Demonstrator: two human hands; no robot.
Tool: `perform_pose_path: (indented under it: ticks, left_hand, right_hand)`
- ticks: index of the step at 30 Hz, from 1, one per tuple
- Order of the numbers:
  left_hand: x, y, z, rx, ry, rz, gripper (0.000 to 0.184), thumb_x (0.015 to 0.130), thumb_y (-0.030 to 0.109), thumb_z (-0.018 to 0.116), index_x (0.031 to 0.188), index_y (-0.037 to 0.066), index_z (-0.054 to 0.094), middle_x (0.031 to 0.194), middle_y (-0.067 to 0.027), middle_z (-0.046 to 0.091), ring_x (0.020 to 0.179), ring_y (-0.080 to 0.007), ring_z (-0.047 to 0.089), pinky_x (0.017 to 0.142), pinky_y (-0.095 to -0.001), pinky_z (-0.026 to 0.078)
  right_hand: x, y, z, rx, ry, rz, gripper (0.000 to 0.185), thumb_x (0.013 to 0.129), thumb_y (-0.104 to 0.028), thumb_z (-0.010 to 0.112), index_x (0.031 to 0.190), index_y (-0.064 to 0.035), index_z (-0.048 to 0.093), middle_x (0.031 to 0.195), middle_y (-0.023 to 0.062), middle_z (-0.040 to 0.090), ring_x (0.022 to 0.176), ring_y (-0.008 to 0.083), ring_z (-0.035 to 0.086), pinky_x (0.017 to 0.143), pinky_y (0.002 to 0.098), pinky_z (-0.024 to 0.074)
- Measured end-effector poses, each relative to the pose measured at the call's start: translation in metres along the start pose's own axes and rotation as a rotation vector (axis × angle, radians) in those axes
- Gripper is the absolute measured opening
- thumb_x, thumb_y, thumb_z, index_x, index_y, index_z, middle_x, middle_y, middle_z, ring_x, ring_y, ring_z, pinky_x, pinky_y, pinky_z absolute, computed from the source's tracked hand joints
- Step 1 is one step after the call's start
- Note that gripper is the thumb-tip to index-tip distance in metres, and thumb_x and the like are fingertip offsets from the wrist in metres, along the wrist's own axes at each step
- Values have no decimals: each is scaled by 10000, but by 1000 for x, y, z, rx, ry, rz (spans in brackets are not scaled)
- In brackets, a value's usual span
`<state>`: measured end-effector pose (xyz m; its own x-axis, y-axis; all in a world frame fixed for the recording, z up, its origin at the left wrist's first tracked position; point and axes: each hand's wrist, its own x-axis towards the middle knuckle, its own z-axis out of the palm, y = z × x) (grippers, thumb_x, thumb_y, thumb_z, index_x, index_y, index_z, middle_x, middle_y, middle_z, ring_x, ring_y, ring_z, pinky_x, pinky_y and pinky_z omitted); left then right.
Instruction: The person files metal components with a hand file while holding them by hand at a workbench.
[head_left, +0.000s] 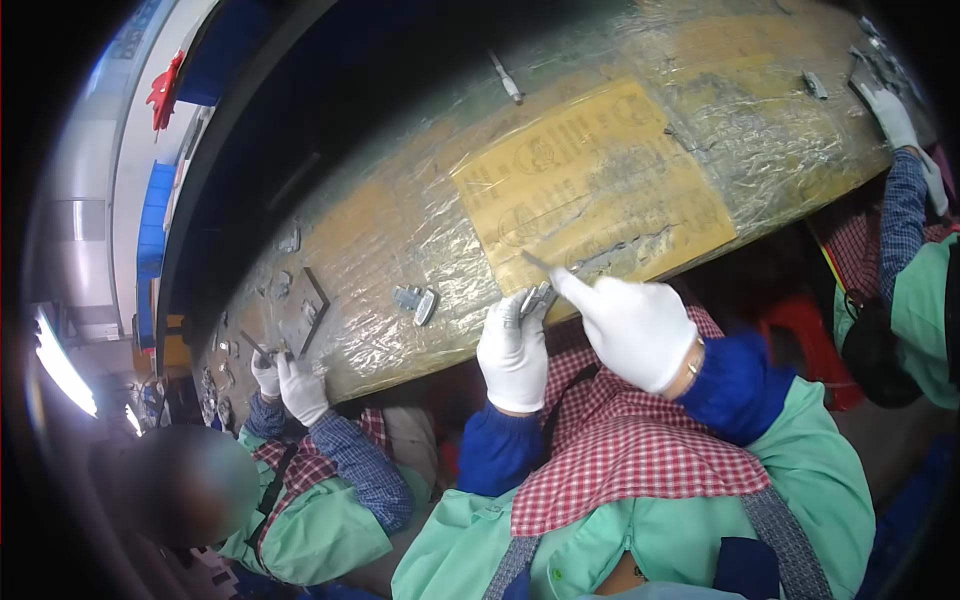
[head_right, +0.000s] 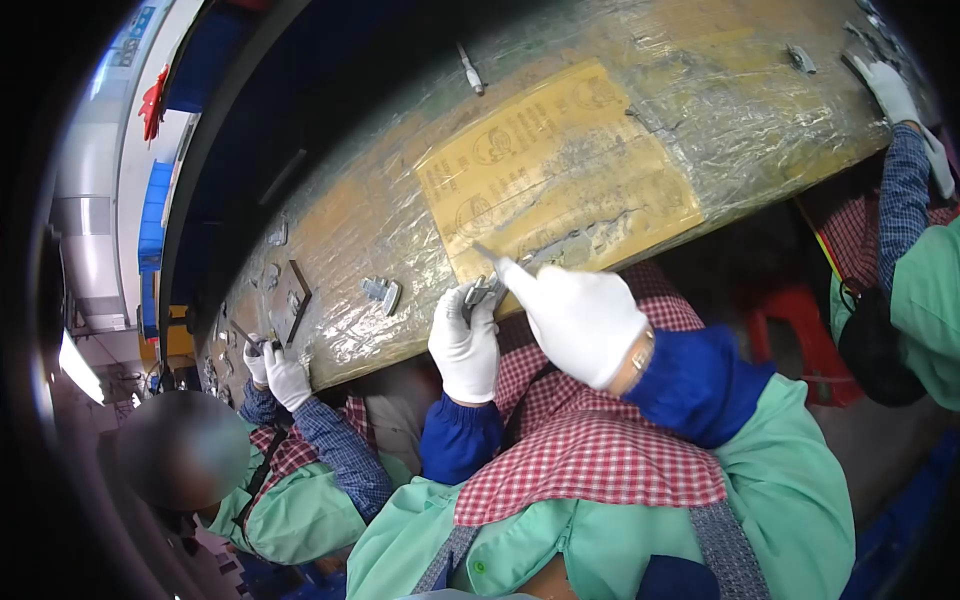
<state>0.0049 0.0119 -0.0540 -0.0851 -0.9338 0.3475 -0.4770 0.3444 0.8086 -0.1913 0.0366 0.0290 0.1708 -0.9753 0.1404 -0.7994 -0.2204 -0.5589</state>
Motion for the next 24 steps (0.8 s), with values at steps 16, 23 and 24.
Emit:
perform_pose_path:
  ticks: [16,23,24]
  left_hand:
    - [-4,17,2,-334,17,-213,278,949,-22,729,1219,-3,668,1075,-132,706,885,-208,714,760,-318,569]
    - [4,47,-11,474,-136,122,302,951,105,724,1234,12,674,963,-170,661,813,-349,703,683,-426,572]
    - [4,48,-8,503,-129,133,309,948,110,728,1235,11,673,942,-163,661,796,-346,700,674,-423,572]
  right_hand:
    - [23,8,13,179,215,-57,600,871,-150,765,1451,-169,614,873,76,707,769,267,733,646,368,595]
    - [24,16,21,153,238,-157,578,869,-100,757,1431,-165,634,907,74,735,759,253,744,624,338,599]
    - [24,17,23,167,277,-167,567,870,-94,756,1422,-162,643,918,79,739,762,253,747,626,336,601]
